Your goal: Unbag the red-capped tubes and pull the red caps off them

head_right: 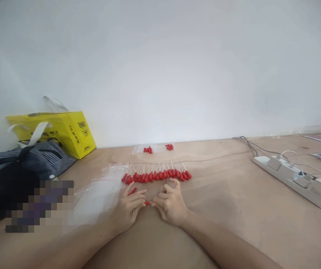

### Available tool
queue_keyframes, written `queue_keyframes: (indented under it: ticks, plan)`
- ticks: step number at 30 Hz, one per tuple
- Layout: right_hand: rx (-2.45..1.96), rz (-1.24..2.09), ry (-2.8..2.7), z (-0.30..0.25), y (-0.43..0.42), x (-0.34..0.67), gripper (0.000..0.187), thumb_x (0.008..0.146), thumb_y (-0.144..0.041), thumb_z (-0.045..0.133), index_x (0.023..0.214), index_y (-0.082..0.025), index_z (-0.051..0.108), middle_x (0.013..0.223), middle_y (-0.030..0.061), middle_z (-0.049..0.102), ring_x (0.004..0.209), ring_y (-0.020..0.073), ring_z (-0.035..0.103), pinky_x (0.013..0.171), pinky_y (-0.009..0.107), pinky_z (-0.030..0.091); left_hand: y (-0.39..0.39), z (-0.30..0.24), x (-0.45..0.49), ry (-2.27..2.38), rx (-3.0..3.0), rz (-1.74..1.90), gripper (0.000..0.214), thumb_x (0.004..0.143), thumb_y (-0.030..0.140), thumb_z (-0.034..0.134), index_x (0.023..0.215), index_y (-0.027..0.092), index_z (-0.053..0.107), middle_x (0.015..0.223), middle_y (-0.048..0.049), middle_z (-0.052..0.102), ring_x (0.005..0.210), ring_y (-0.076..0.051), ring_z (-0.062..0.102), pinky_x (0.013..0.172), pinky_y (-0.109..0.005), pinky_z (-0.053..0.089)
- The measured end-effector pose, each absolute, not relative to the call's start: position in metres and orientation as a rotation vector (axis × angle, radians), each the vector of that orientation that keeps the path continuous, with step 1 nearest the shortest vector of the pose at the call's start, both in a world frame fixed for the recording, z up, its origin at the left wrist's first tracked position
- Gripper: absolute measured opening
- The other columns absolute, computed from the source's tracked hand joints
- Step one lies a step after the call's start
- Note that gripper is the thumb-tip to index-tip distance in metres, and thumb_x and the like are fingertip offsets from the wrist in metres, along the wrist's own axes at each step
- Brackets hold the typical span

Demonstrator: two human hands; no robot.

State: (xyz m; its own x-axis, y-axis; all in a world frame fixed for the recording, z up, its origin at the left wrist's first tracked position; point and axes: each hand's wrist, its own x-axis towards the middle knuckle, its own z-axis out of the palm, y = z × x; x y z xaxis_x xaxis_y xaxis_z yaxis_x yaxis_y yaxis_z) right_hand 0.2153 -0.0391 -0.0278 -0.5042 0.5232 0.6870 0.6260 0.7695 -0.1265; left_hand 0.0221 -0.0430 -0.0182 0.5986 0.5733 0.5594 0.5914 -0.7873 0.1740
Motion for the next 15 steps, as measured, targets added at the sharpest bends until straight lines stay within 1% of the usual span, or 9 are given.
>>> queue_keyframes:
  ticks: [8,11,13,15]
  plan:
    - [-0.865,-0.189,-2.225,-0.03,-0.039,0.219,0.018,0.08,-0.025,0.047,0.069,-0.023,0.061,0.05,-0.0031,0.052,0.066,0.0127,0.042,0.086,0.041,0.018,-0.044,-0.015,0.019,-0.998,-2.818,-0.96,0.023,0.082,0.009,0.038,0.076,0.019,0.058,0.073,-0.0012,0.065,0.093,-0.018,0.06,0.098,-0.048,0.026]
    - [-0.909,-0.202,-2.176,-0.032,-0.038,0.223,0.018,0.08,-0.023,0.046,0.07,-0.023,0.061,0.051,-0.0026,0.052,0.065,0.0127,0.042,0.085,0.04,0.019,-0.044,-0.016,0.013,-1.024,-2.758,-0.981,0.022,0.082,0.011,0.038,0.079,0.019,0.058,0.076,-0.0015,0.066,0.092,-0.018,0.059,0.095,-0.047,0.03]
    - [-0.944,-0.197,-2.148,-0.034,-0.036,0.224,0.018,0.081,-0.022,0.045,0.075,-0.023,0.062,0.055,-0.0016,0.055,0.064,0.0127,0.042,0.082,0.038,0.022,-0.043,-0.017,0.009,-1.038,-2.673,-1.05,0.019,0.083,0.014,0.041,0.083,0.02,0.059,0.081,-0.0024,0.065,0.09,-0.018,0.059,0.089,-0.042,0.039]
    - [-0.971,-0.181,-2.145,-0.037,-0.036,0.223,0.019,0.081,-0.019,0.043,0.086,-0.022,0.062,0.062,0.0002,0.057,0.065,0.013,0.044,0.076,0.034,0.025,-0.042,-0.017,0.005,-1.112,-2.563,-1.159,0.018,0.083,0.018,0.042,0.089,0.02,0.059,0.082,-0.004,0.063,0.084,-0.016,0.059,0.077,-0.033,0.046]
